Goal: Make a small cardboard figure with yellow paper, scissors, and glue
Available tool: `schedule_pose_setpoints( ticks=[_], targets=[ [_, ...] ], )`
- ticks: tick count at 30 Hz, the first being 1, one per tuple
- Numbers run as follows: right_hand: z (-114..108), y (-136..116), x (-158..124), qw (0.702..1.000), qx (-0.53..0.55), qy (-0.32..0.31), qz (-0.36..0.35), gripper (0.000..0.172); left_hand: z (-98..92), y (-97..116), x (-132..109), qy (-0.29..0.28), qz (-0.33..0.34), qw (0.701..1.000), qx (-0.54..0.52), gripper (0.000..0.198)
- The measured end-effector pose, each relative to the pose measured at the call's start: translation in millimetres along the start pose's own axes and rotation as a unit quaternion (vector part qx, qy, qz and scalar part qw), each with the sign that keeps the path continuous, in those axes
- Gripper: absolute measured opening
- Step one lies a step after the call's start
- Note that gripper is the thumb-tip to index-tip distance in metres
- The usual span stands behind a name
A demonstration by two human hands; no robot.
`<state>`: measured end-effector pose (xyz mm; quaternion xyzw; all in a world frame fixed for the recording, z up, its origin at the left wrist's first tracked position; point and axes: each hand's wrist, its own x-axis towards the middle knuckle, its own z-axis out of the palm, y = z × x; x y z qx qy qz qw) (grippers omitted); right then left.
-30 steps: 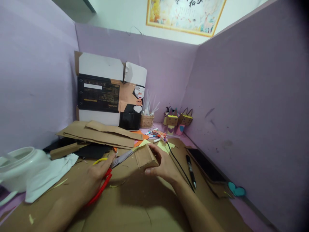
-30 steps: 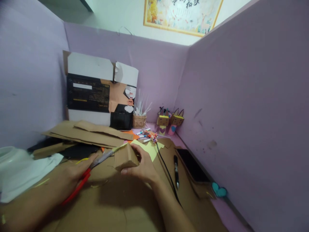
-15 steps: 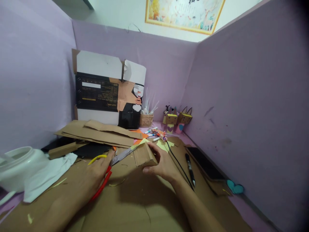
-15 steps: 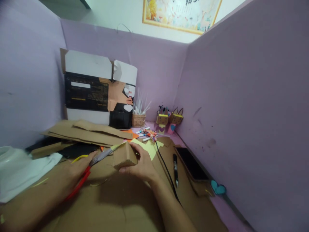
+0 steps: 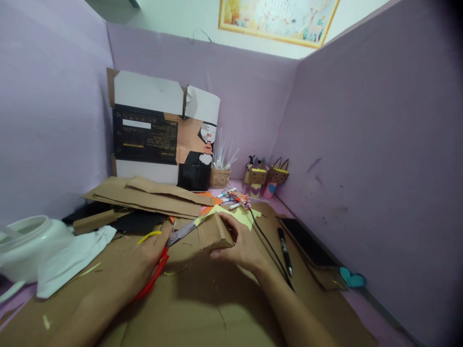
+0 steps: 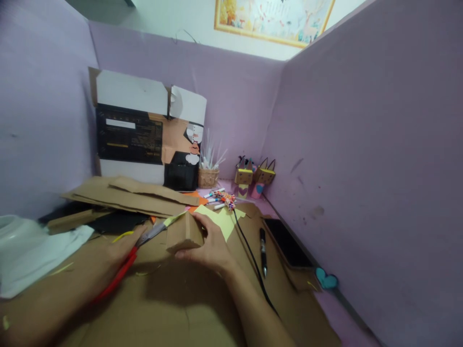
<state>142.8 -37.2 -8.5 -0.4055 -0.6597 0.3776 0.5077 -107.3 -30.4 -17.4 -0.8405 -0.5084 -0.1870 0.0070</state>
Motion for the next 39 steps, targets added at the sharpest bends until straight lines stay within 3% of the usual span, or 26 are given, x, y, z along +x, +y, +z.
schedule_pose_setpoints(
  ticks=[9,16,27,39],
  targets=[
    [0,2,0,1.0,-0.018,0.007,-0.001,0.085,0.3,-1,-2,-0.027,0.0,0.999,0.041,0.056],
    [3,2,-1,1.0,-0.027,0.001,-0.005,0.085,1.3,-1,-1,0.018,0.026,0.999,0.013,0.051],
    [4,4,-1,0.999,-0.035,0.001,-0.009,0.084,15.1,-8,-5,0.02,0.02,1.0,0.009,0.056],
    [8,2,-2,1.0,-0.022,-0.014,-0.014,0.08,11.7,-8,-2,0.012,0.026,0.998,0.049,0.054]
  ],
)
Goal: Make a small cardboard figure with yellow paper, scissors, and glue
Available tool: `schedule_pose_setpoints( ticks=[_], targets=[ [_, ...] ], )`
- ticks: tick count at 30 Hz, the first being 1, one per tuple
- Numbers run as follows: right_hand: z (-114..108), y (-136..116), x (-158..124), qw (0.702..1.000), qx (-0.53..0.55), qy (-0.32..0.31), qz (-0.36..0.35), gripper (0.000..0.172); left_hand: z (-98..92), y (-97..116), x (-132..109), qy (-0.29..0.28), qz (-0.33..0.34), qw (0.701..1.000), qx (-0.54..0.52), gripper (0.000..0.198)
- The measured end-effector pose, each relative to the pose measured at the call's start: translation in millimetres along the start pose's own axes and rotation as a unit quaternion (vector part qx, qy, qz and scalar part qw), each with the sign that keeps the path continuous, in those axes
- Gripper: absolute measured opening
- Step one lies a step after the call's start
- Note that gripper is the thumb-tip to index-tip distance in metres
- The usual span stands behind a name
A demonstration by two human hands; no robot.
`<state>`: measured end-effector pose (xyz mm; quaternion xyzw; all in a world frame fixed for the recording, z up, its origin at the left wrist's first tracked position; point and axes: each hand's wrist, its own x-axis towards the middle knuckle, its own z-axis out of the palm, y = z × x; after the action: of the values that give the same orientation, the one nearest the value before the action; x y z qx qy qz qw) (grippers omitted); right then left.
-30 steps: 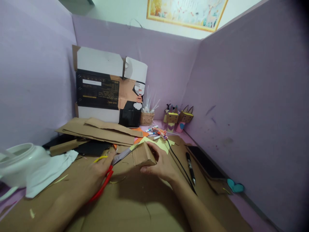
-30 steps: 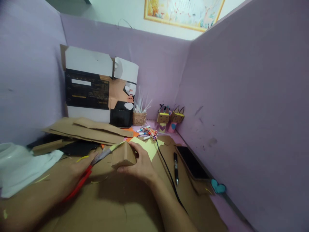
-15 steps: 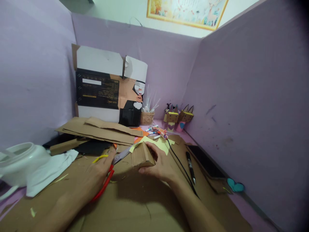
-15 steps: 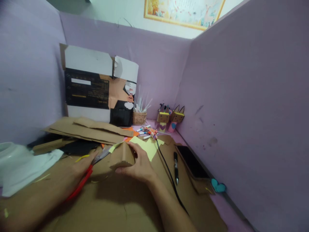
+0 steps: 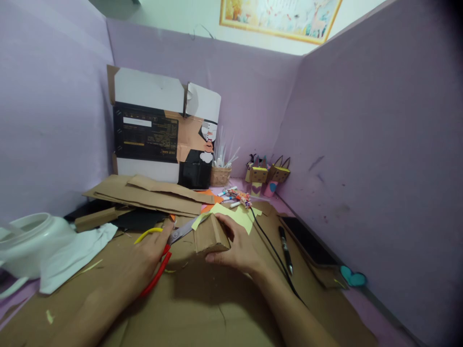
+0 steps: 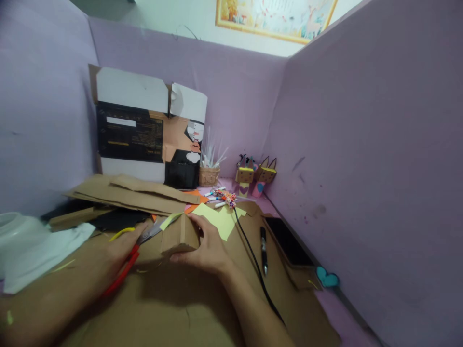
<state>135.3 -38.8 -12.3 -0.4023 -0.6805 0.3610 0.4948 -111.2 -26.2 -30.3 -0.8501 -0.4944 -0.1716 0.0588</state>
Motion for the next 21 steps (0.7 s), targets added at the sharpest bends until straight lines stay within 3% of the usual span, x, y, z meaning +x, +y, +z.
schedule_pose_setpoints(
  ticks=[14,21],
  targets=[
    [-0.5,-0.9,-1.0,1.0,-0.013,-0.007,-0.006,0.081,-5.2,-0.5,-1.9,0.043,0.031,0.998,-0.016,0.05],
    [0.3,-1.6,-2.0,0.999,-0.05,-0.012,-0.01,0.084,-7.6,3.9,-0.1,0.043,0.012,0.999,-0.029,0.05]
  ],
)
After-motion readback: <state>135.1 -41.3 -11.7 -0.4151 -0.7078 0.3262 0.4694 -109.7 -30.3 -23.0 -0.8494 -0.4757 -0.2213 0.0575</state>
